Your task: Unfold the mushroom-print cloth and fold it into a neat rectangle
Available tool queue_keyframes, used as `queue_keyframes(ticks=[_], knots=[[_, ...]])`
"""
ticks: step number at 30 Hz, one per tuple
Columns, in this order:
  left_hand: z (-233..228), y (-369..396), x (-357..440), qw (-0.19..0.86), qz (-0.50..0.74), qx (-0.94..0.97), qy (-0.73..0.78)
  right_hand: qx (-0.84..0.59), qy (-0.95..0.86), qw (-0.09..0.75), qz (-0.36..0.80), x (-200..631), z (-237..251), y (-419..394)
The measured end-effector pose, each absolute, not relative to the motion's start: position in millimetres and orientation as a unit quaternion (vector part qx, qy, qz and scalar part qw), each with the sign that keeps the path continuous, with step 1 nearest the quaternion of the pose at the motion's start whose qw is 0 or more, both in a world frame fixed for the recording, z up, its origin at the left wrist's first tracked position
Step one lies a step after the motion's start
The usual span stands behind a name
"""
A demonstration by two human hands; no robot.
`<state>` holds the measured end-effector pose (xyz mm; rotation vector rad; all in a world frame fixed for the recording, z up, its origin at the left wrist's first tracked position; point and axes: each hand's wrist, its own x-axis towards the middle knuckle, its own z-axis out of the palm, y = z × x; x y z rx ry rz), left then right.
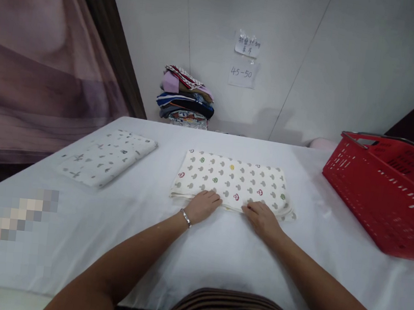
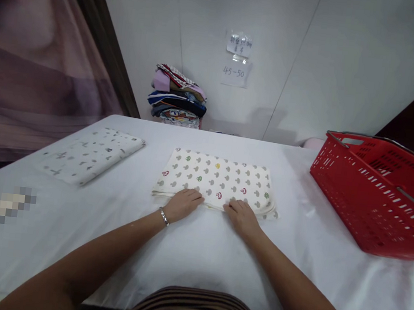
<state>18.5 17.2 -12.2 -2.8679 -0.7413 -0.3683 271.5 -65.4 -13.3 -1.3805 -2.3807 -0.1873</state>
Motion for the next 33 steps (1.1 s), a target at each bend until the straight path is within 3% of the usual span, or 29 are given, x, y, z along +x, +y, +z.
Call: queue_keyframes(ticks=[12,25,33], knots=[[-15.5,12.5,7.0,0.083,-0.111,-0.942,-0.306,-0.481,-0.851,0.188,-0.097,299.8,-27.5,-69.4],[-7.4,25.6,-94.1,0.110,-0.153,-0.877,-0.442,-0.521,-0.821,0.158,-0.171,399.6,-46.9,-93.6],[13.2,53.6,-96.7,0.146,-0.176,-0.831,-0.508,-0.501,-0.838,0.139,-0.164,414.2,-45.0,-83.2]])
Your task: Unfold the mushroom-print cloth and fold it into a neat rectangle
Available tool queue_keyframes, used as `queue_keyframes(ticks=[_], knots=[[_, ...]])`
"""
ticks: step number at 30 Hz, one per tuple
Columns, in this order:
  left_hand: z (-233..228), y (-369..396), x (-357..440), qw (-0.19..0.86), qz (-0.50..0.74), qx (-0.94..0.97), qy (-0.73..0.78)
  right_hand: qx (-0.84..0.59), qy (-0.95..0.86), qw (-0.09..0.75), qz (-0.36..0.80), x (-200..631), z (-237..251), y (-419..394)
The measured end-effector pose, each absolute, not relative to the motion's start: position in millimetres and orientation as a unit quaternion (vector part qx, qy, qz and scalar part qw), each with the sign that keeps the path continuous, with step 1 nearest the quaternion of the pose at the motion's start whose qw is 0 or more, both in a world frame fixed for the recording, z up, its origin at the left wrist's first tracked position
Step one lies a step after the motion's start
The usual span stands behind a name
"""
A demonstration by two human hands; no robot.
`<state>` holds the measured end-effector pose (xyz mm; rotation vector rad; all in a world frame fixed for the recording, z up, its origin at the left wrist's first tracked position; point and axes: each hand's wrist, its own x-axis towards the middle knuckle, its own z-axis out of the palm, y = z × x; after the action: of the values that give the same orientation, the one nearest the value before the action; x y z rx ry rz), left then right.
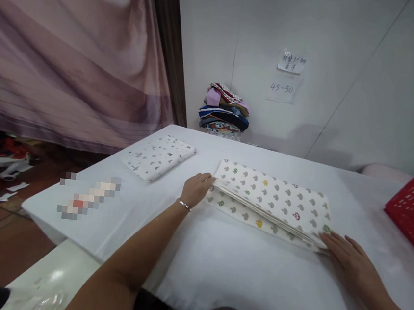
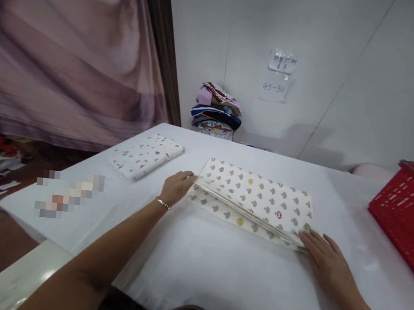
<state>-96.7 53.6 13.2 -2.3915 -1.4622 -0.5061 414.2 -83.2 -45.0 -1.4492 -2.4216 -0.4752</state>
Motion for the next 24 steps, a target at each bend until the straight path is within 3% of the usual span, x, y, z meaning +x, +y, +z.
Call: queue_keyframes(ticks=[5,13,16,19,24], knots=[[-2.3,51.8,-99.6,0.039,-0.106,-0.846,-0.520,-0.524,-0.834,0.102,-0.138,411.2,-53.6,-90.9],[-13.0,31.3,-99.4,-0.080,-0.186,-0.778,-0.595,-0.551,-0.828,0.068,-0.074,426.9,-63.3,-89.0],[-12.1,27.1,-95.8,-0.111,-0.211,-0.756,-0.609,-0.556,-0.824,0.107,-0.026,422.6,-49.3,-76.7],[-10.2,23.5,-93.6,-0.135,-0.211,-0.742,-0.622,-0.598,-0.786,0.158,0.024,388.3,-22.4,-54.3],[-8.7,21.4,-93.5,-0.139,-0.191,-0.752,-0.615,-0.606,-0.766,0.164,0.136,281.1,15.6,13.5]])
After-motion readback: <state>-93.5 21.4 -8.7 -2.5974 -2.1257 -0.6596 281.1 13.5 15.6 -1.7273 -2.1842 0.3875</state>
